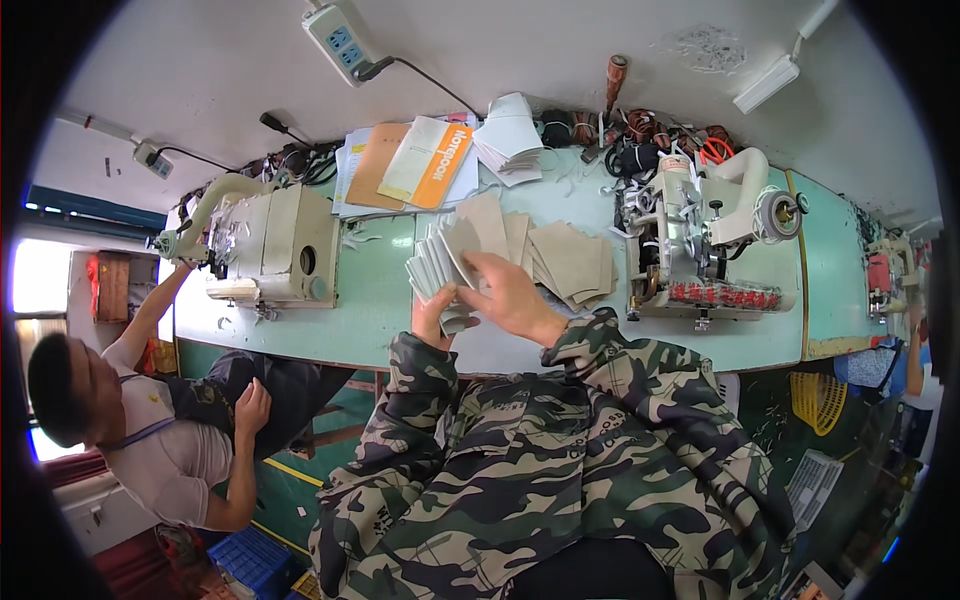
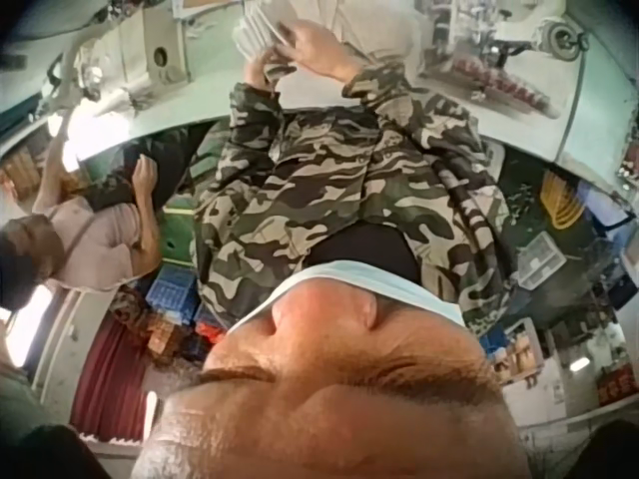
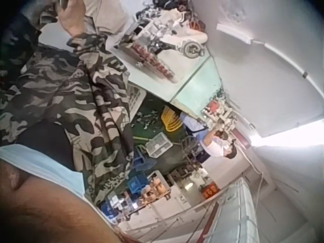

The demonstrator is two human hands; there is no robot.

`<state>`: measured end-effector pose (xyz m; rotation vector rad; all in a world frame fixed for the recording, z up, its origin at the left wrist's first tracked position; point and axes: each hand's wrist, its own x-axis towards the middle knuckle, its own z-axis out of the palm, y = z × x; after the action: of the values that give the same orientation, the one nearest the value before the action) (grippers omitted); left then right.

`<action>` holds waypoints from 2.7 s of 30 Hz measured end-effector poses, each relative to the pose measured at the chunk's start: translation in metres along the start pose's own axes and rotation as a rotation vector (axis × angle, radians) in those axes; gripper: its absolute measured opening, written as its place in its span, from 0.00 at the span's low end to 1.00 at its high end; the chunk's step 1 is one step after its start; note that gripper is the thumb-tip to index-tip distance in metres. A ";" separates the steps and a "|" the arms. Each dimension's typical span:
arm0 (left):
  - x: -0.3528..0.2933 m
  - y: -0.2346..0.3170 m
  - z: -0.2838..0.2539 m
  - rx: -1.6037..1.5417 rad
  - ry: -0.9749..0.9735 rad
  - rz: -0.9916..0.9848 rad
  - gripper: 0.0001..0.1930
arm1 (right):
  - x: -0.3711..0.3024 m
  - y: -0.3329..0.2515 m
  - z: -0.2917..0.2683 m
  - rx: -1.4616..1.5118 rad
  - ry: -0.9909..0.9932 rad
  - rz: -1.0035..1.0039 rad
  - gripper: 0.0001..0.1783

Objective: The person sorts and aligns stacks of cut fabric pieces by hand, then feeds the fabric pieces one by one into a machine to process their edges.

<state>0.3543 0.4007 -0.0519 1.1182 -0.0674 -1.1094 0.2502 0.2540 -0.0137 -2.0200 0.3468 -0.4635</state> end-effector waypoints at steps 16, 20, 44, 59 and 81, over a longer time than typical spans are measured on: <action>-0.014 0.016 -0.034 0.070 0.224 0.053 0.24 | 0.001 0.044 -0.017 -0.413 0.368 -0.220 0.26; -0.020 0.011 -0.030 0.140 0.189 0.066 0.24 | 0.007 0.037 -0.002 -0.312 -0.141 -0.058 0.22; -0.006 -0.008 0.052 0.601 0.077 0.281 0.23 | -0.014 0.020 -0.036 0.496 -0.044 0.481 0.13; -0.003 0.004 0.052 0.221 -0.051 -0.045 0.25 | -0.025 0.012 -0.050 0.394 -0.116 0.333 0.20; 0.000 -0.014 0.052 0.344 0.066 0.000 0.23 | -0.031 0.027 -0.043 0.486 -0.215 0.434 0.17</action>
<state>0.3166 0.3655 -0.0368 1.4600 -0.2128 -1.0844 0.2017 0.2209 -0.0246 -1.4503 0.4733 -0.0463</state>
